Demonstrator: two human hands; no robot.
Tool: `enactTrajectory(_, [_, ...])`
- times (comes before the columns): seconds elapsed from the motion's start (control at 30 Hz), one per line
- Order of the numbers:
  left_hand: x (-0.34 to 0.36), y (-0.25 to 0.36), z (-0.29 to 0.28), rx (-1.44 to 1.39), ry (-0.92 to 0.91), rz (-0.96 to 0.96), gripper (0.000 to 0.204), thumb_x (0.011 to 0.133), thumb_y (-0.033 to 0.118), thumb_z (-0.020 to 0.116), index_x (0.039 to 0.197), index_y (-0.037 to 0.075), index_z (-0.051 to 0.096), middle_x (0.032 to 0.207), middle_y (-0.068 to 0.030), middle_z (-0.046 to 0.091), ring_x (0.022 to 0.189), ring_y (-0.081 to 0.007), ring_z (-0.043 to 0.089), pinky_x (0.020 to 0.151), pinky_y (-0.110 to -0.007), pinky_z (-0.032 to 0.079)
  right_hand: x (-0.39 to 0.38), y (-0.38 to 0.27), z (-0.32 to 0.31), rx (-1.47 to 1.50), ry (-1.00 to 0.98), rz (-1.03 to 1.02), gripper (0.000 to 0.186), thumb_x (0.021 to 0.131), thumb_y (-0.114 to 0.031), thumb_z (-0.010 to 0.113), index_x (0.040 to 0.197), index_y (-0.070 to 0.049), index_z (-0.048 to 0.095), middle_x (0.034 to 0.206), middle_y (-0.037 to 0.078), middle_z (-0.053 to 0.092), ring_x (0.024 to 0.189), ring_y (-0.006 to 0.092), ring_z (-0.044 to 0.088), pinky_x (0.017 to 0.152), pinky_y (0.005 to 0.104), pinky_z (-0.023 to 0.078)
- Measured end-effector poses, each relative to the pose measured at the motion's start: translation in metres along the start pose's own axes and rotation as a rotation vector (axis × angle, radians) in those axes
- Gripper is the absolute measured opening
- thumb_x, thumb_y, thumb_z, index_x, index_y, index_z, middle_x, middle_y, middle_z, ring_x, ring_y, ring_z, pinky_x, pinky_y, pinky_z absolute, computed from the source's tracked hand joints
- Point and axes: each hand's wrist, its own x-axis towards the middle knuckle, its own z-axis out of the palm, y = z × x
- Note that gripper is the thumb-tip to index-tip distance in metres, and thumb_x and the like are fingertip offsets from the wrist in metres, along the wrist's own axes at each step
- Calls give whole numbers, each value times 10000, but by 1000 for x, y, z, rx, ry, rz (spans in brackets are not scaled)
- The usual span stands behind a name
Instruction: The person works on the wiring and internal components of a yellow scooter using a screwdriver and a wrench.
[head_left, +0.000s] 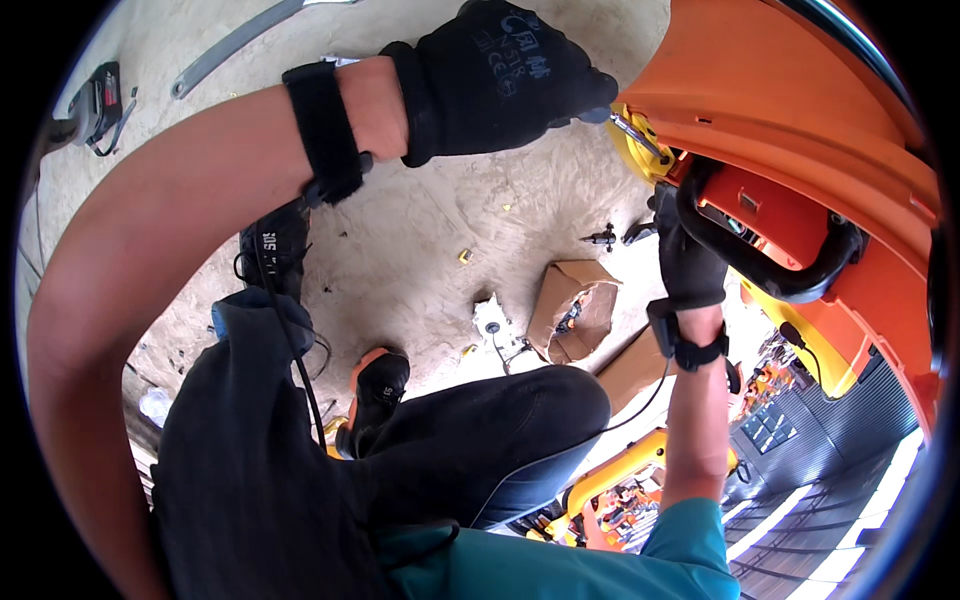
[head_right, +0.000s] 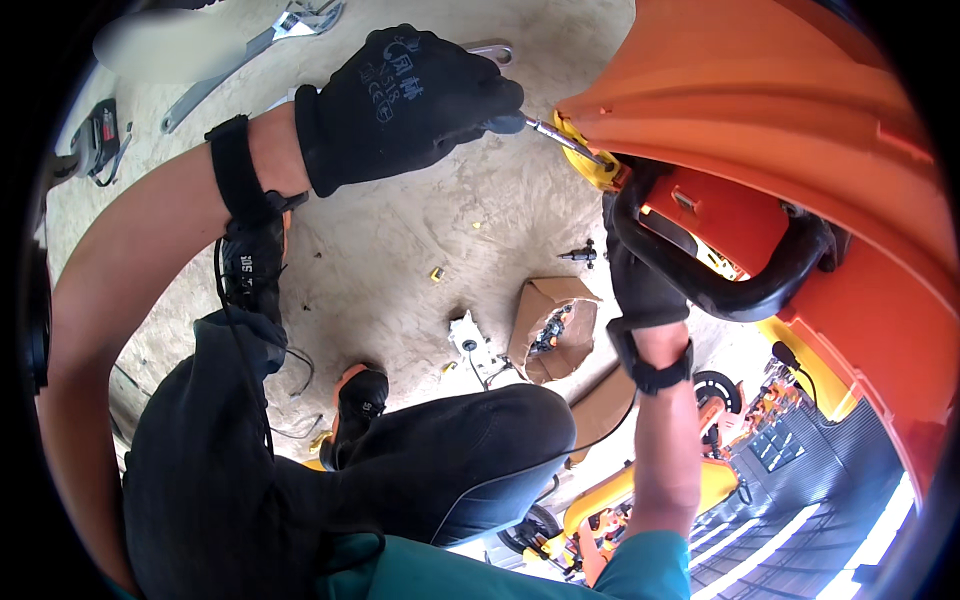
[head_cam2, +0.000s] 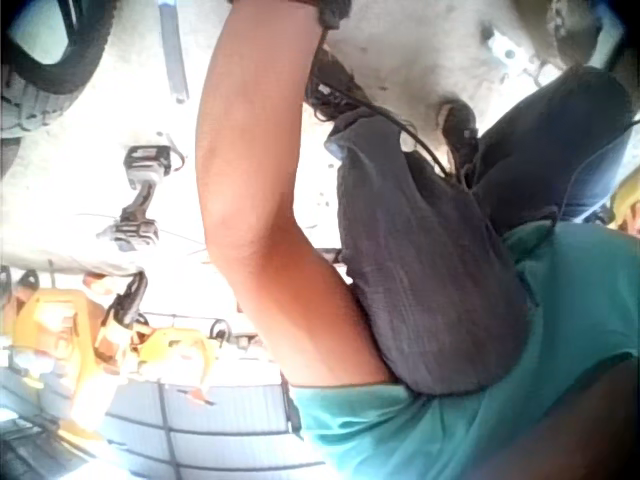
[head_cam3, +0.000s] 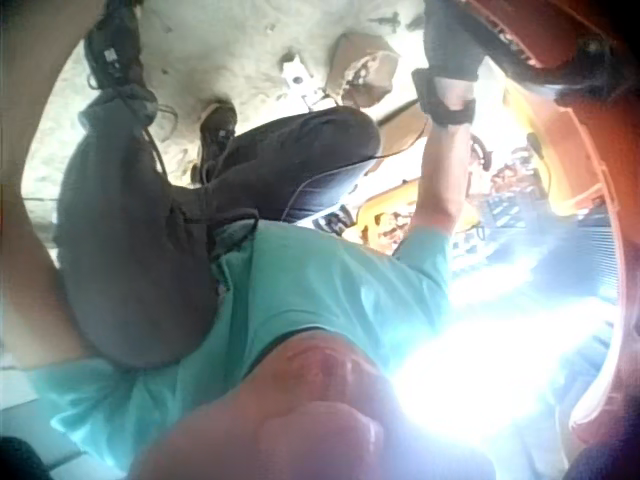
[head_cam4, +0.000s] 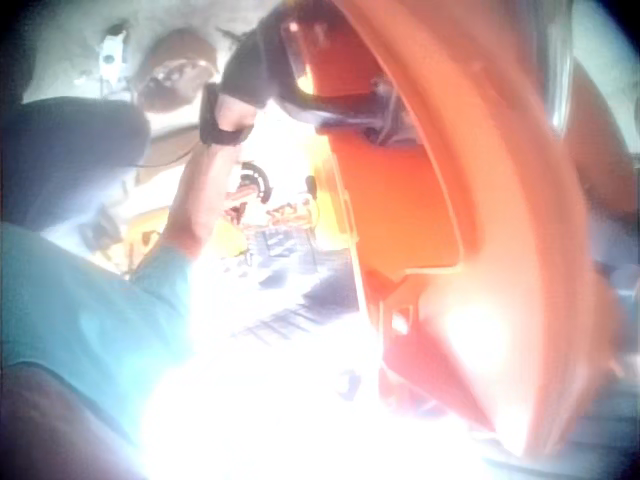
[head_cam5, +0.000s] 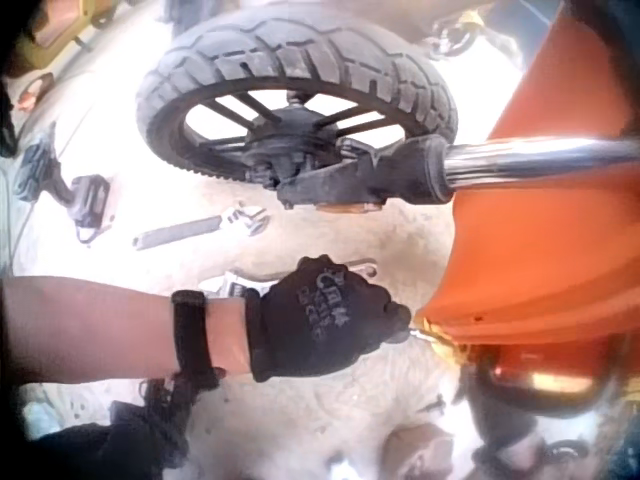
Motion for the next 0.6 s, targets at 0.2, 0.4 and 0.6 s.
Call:
enactTrajectory(0.2, [-3,1,10,-90,42,-68,183,784,189,684,950,126,640,912,-84,659,774,-280,651,640,-389,507,5,-78,12,804,-30,523,314,975,-308,542,1030,-16,646,761,20,634,598,54,519,524,194,403])
enactTrajectory(0.4, [-4,5,8,-129,30,-105,181,796,184,667,961,110,647,862,-102,658,735,-295,647,626,-395,505,39,-117,38,1716,232,860,363,969,-403,540,1062,-60,614,737,-25,511,581,40,425,499,165,355])
enactTrajectory(0.6, [-5,5,9,-128,67,-112,187,790,180,670,958,100,643,801,-115,650,726,-312,642,624,-406,504,60,-128,50,1904,408,892,216,961,-306,578,946,-91,592,747,-7,511,565,57,398,460,180,333])
